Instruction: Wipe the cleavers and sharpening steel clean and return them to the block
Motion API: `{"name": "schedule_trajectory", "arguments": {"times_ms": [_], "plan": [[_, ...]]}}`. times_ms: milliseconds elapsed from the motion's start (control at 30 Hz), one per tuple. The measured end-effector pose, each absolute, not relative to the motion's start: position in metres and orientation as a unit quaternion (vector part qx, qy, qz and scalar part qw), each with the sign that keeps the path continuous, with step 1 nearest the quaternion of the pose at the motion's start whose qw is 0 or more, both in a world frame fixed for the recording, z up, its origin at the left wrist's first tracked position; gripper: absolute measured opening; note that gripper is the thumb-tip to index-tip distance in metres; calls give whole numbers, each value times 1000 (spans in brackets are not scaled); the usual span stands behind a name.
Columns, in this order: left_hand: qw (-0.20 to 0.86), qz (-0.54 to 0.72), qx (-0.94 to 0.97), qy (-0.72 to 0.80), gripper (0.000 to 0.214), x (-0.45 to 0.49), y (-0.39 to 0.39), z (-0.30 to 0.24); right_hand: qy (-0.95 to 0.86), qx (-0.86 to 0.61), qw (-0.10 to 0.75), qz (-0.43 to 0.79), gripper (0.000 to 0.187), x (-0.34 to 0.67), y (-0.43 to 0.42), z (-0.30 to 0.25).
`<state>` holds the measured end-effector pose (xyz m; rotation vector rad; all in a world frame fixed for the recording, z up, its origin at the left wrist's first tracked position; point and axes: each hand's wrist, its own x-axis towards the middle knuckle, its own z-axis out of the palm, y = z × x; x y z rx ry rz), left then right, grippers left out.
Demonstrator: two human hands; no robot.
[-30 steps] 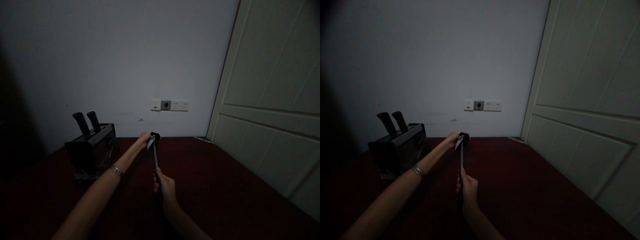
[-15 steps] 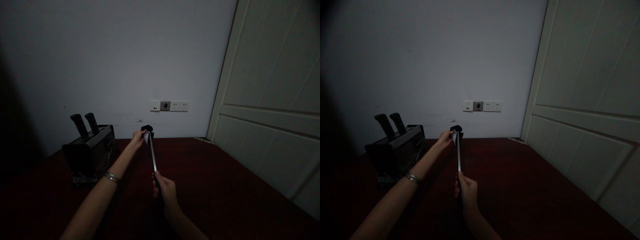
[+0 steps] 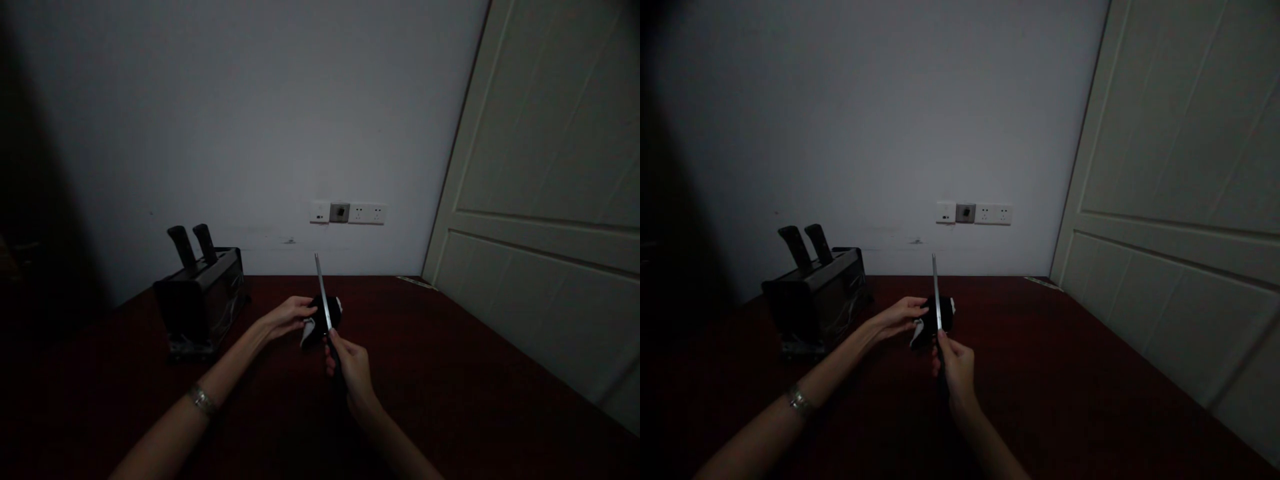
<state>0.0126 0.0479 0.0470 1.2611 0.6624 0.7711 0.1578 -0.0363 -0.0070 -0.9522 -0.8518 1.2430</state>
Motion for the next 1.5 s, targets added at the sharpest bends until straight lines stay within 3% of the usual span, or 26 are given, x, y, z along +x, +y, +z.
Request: {"name": "schedule_trajectory", "arguments": {"times_ms": [433,700,1033,1500], "plan": [[735,345,550,199,33,28,30,22,-391,-419,623,532,48,157,-38,-10],[771,337,511,174,40,34,33,9,-337,-409,612,587,48,155,-43,-4],[664,388,551,324,33,43,23,20,-348,-441,613,556,52,150,-40,-16],[607,478,506,384,11,68,26,22,-362,-451,626,522,52,154,-36,-21]]}}
